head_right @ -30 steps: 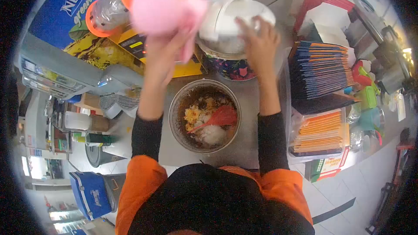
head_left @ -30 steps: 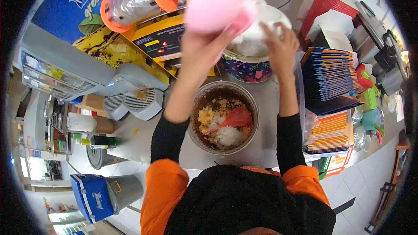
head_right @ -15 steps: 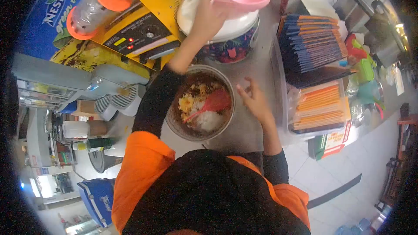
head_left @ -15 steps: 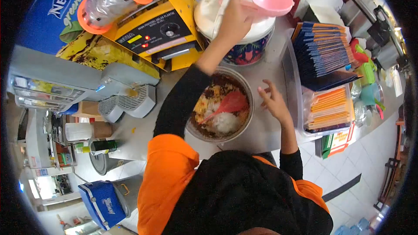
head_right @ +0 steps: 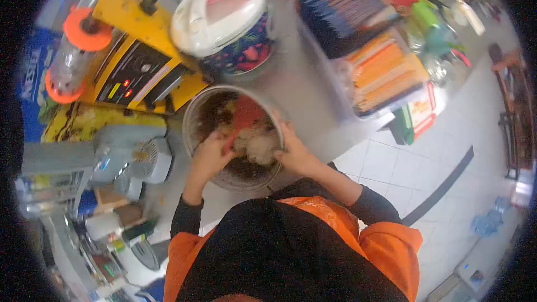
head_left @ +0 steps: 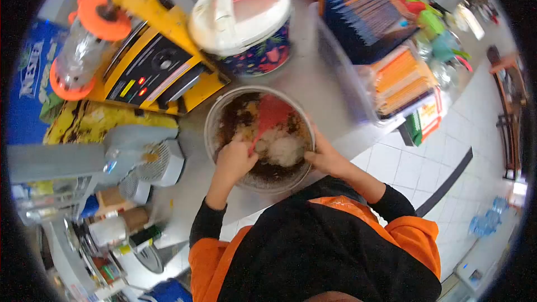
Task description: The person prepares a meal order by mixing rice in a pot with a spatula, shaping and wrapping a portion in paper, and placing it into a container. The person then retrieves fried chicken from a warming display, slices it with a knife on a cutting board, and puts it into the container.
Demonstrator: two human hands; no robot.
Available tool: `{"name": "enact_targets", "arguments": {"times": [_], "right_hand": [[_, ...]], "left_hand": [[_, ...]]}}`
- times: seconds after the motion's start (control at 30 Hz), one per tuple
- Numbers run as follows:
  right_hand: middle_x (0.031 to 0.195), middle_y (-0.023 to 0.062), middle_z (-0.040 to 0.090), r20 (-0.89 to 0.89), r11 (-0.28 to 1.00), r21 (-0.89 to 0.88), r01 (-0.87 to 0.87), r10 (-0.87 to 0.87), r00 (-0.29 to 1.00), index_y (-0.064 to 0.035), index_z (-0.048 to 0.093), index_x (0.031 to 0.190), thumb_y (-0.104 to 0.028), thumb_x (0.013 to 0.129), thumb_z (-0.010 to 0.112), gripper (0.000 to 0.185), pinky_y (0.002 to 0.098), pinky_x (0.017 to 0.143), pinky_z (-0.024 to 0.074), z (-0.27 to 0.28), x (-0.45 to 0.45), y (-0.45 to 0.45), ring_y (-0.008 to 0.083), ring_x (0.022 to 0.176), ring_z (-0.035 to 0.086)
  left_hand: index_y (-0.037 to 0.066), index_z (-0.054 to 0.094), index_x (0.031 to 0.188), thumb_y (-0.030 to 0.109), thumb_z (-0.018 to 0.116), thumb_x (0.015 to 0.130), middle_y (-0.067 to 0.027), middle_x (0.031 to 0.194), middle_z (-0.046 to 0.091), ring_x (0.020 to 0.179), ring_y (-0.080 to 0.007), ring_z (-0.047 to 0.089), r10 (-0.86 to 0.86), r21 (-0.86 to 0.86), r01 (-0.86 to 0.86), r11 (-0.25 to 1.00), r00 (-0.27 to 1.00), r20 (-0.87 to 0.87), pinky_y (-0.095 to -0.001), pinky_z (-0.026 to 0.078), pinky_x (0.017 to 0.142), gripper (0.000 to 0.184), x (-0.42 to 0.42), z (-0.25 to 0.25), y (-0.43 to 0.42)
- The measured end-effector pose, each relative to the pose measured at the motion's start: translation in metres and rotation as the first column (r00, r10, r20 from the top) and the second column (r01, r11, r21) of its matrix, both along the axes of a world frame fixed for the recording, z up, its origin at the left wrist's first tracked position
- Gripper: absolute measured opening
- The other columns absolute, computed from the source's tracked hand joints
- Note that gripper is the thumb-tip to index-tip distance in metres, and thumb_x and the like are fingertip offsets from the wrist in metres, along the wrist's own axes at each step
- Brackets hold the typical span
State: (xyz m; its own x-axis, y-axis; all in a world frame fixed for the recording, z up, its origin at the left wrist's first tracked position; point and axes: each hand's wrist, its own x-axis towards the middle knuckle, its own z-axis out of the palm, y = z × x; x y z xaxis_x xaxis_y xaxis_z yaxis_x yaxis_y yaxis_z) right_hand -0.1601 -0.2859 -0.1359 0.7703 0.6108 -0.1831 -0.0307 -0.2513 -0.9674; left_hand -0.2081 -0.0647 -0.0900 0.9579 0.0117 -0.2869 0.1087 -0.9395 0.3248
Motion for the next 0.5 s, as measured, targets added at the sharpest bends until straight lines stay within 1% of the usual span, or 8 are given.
{"name": "enact_targets", "arguments": {"times": [0.03,0.07,0.17,0.2,0.3,0.33,0.43,0.5], "right_hand": [[0.131,0.0159,0.024,0.137,0.999,-0.053,-0.011,0.018,0.990,-0.0064,0.005,0.134,0.005,0.067,0.045,0.079,0.0310,0.095,0.0291,0.009,-0.001,-0.010,0.0238,0.118,0.029],[0.137,0.0159,0.011,-0.030,0.993,0.098,-0.068,0.071,0.997,-0.0066,0.002,0.134,0.007,0.067,0.044,0.080,0.0298,0.102,0.0053,0.053,0.005,-0.020,0.0211,0.127,0.007],[0.137,0.0153,0.009,0.070,0.998,0.059,0.012,-0.016,0.997,-0.0055,0.000,0.134,0.007,0.068,0.044,0.081,0.0293,0.102,0.0081,0.073,-0.002,-0.060,0.0206,0.127,0.007],[0.137,0.0141,0.009,0.055,0.981,0.192,0.026,-0.038,0.998,-0.0048,-0.001,0.134,0.006,0.069,0.045,0.080,0.0298,0.102,0.0078,0.086,-0.002,-0.076,0.0199,0.127,0.007],[0.137,0.0194,0.005,0.070,0.890,0.444,0.101,-0.147,0.987,-0.0057,0.002,0.133,0.004,0.065,0.045,0.081,0.0368,0.103,0.0017,0.123,-0.010,-0.137,0.0303,0.128,-0.002],[0.138,0.0171,0.004,0.134,0.890,0.445,0.103,-0.180,0.974,-0.0002,0.002,0.132,0.006,0.064,0.044,0.080,0.0337,0.103,0.0007,0.126,-0.014,-0.162,0.0243,0.129,-0.001],[0.138,0.0176,0.006,0.198,0.885,0.415,0.213,-0.316,0.928,0.0001,0.002,0.132,0.006,0.066,0.044,0.079,0.0323,0.103,0.0017,0.147,-0.034,-0.246,0.0251,0.129,-0.001],[0.137,0.0171,0.007,0.176,0.857,0.389,0.338,-0.430,0.886,-0.0002,0.001,0.132,0.007,0.068,0.043,0.077,0.0319,0.102,0.0060,0.155,-0.046,-0.300,0.0236,0.128,0.003]], "left_hand": [[-0.002,0.055,0.077,0.016,0.053,0.067,-0.0216,0.086,0.053,0.073,-0.0376,0.054,-0.014,-0.057,0.021,0.998,0.991,0.133,-0.0434,0.044,0.065,0.021,0.000,0.017,-0.009],[-0.003,0.053,0.081,0.014,0.052,0.068,-0.0218,0.085,0.052,0.074,-0.0384,0.053,-0.034,-0.089,0.051,0.995,0.981,0.191,-0.0439,0.043,0.066,0.021,0.002,0.026,-0.015],[-0.003,0.048,0.090,0.010,0.047,0.071,-0.0217,0.082,0.051,0.075,-0.0392,0.051,-0.062,-0.105,0.104,0.989,0.937,0.344,-0.0436,0.042,0.065,0.022,0.008,0.068,-0.058],[-0.003,0.050,0.090,0.010,0.047,0.073,-0.0211,0.082,0.051,0.074,-0.0387,0.051,-0.060,-0.069,0.094,0.993,0.921,0.385,-0.0427,0.041,0.063,0.021,0.013,0.083,-0.075],[-0.001,0.052,0.091,0.013,0.049,0.077,-0.0187,0.080,0.053,0.072,-0.0358,0.053,-0.121,0.011,0.136,0.991,0.838,0.533,-0.0399,0.041,0.059,0.020,0.025,0.135,-0.147],[-0.001,0.053,0.092,0.014,0.050,0.078,-0.0178,0.080,0.053,0.071,-0.0345,0.053,-0.145,0.033,0.156,0.987,0.799,0.584,-0.0389,0.041,0.058,0.020,0.029,0.149,-0.173],[0.001,0.055,0.094,0.018,0.053,0.079,-0.0150,0.080,0.054,0.069,-0.0307,0.054,-0.320,0.175,0.274,0.946,0.682,0.658,-0.0366,0.042,0.057,0.023,0.044,0.166,-0.252],[0.004,0.056,0.092,0.018,0.055,0.076,-0.0118,0.078,0.054,0.065,-0.0278,0.054,-0.438,0.260,0.366,0.893,0.584,0.684,-0.0345,0.043,0.057,0.021,0.056,0.170,-0.313]]}}
